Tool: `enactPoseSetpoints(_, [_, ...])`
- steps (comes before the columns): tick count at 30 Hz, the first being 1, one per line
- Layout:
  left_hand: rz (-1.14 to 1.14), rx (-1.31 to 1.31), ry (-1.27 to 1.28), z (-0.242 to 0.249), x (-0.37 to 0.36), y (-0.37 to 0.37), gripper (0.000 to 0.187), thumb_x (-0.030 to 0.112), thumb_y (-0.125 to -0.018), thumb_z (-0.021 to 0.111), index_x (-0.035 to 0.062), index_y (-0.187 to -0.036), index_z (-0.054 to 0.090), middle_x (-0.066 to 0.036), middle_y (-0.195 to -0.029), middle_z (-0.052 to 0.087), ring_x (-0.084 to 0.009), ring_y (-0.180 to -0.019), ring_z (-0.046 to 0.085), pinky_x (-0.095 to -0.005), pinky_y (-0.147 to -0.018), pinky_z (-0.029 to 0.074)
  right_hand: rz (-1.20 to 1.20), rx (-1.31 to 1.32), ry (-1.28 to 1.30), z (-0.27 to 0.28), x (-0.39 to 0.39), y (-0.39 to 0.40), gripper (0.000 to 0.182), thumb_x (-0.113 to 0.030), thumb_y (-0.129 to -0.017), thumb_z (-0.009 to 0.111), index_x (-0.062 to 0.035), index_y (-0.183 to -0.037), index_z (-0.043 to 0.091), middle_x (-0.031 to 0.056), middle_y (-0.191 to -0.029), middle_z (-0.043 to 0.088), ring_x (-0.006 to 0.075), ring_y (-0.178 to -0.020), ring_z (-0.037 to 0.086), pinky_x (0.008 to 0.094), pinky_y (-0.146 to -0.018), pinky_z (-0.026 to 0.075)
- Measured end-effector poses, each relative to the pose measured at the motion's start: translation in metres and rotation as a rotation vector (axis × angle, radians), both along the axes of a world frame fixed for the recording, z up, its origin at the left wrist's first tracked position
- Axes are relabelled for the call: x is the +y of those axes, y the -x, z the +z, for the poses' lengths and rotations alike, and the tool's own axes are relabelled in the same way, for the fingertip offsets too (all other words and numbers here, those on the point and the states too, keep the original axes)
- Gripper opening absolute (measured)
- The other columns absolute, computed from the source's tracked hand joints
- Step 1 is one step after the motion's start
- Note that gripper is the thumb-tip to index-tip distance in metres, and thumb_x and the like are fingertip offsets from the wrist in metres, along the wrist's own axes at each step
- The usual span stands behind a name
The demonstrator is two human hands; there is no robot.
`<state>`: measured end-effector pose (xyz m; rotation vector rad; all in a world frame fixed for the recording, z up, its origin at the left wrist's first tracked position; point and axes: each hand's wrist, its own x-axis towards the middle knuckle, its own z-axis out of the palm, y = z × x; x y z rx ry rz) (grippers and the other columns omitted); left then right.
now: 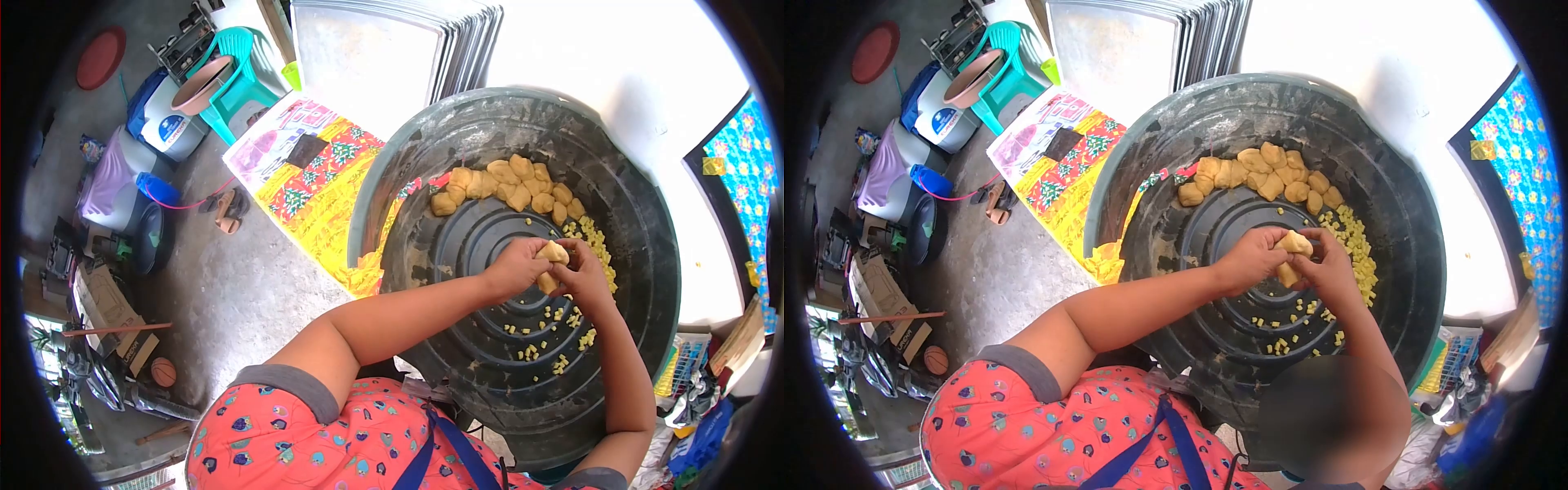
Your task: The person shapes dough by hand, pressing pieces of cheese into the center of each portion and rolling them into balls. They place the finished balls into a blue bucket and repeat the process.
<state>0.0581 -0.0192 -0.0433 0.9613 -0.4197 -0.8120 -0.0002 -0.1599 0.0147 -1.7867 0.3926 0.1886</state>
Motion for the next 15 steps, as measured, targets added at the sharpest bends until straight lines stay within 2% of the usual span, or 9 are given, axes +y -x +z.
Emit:
enactPoseSetpoints(3, [-0.023, 0.002, -0.032, 0.002, 0.001, 0.002, 0.023, 0.002, -0.085, 0.048, -0.0001, -0.105, 0.058, -0.003, -0.093, 0.062, -0.0095, -0.080, 0.059, -0.0236, -0.069, 0.048, 0.019, -0.019, 0.200, -0.003, 0.002, 0.002, 0.039, -0.012, -0.075, 0.064, -0.0014, -0.111, 0.051, 0.0145, -0.092, 0.063, 0.0187, -0.079, 0.064, 0.0283, -0.060, 0.054])
enactPoseSetpoints(6, [-0.021, 0.039, -0.058, 0.004, 0.002, 0.003, 0.024, 0.001, -0.083, 0.048, -0.0015, -0.105, 0.057, -0.006, -0.094, 0.061, -0.0119, -0.082, 0.060, -0.0254, -0.072, 0.050, 0.070, -0.254, 0.616, -0.013, 0.005, 0.004, 0.037, -0.013, -0.072, 0.063, -0.0006, -0.106, 0.054, 0.0156, -0.087, 0.064, 0.0226, -0.077, 0.065, 0.0311, -0.066, 0.052])
enactPoseSetpoints(7, [-0.031, 0.095, -0.051, 0.003, 0.003, 0.003, 0.026, 0.002, -0.083, 0.049, -0.0004, -0.107, 0.056, -0.005, -0.096, 0.061, -0.0120, -0.083, 0.061, -0.0257, -0.072, 0.050, 0.037, -0.235, 0.604, -0.008, 0.009, 0.004, 0.037, -0.016, -0.071, 0.064, -0.0003, -0.103, 0.056, 0.0165, -0.085, 0.065, 0.0258, -0.078, 0.065, 0.0329, -0.071, 0.050])
enactPoseSetpoints(10, [-0.041, 0.226, -0.031, -0.003, 0.003, 0.001, 0.028, 0.003, -0.084, 0.052, -0.0005, -0.111, 0.053, -0.007, -0.099, 0.060, -0.0149, -0.087, 0.062, -0.0282, -0.076, 0.052, 0.056, -0.280, 0.662, -0.014, 0.007, 0.006, 0.036, -0.014, -0.075, 0.065, -0.0022, -0.108, 0.055, 0.0114, -0.086, 0.062, 0.0145, -0.068, 0.061, 0.0272, -0.058, 0.048])
enactPoseSetpoints(13, [-0.054, 0.324, -0.009, -0.005, 0.004, -0.004, 0.029, 0.006, -0.084, 0.058, -0.0023, -0.111, 0.052, -0.009, -0.101, 0.059, -0.0180, -0.089, 0.062, -0.0302, -0.078, 0.053, 0.073, -0.228, 0.504, -0.010, 0.004, 0.007, 0.034, -0.013, -0.081, 0.063, -0.0023, -0.112, 0.054, 0.0083, -0.086, 0.062, 0.0115, -0.069, 0.059, 0.0250, -0.056, 0.047])
enactPoseSetpoints(15, [-0.067, 0.361, -0.012, -0.004, 0.006, -0.009, 0.030, 0.009, -0.085, 0.061, -0.0029, -0.110, 0.052, -0.010, -0.101, 0.060, -0.0186, -0.089, 0.062, -0.0303, -0.078, 0.053, 0.030, -0.165, 0.257, -0.003, 0.004, 0.005, 0.032, -0.010, -0.082, 0.061, -0.0011, -0.112, 0.054, 0.0087, -0.087, 0.062, 0.0122, -0.071, 0.060, 0.0254, -0.058, 0.048])
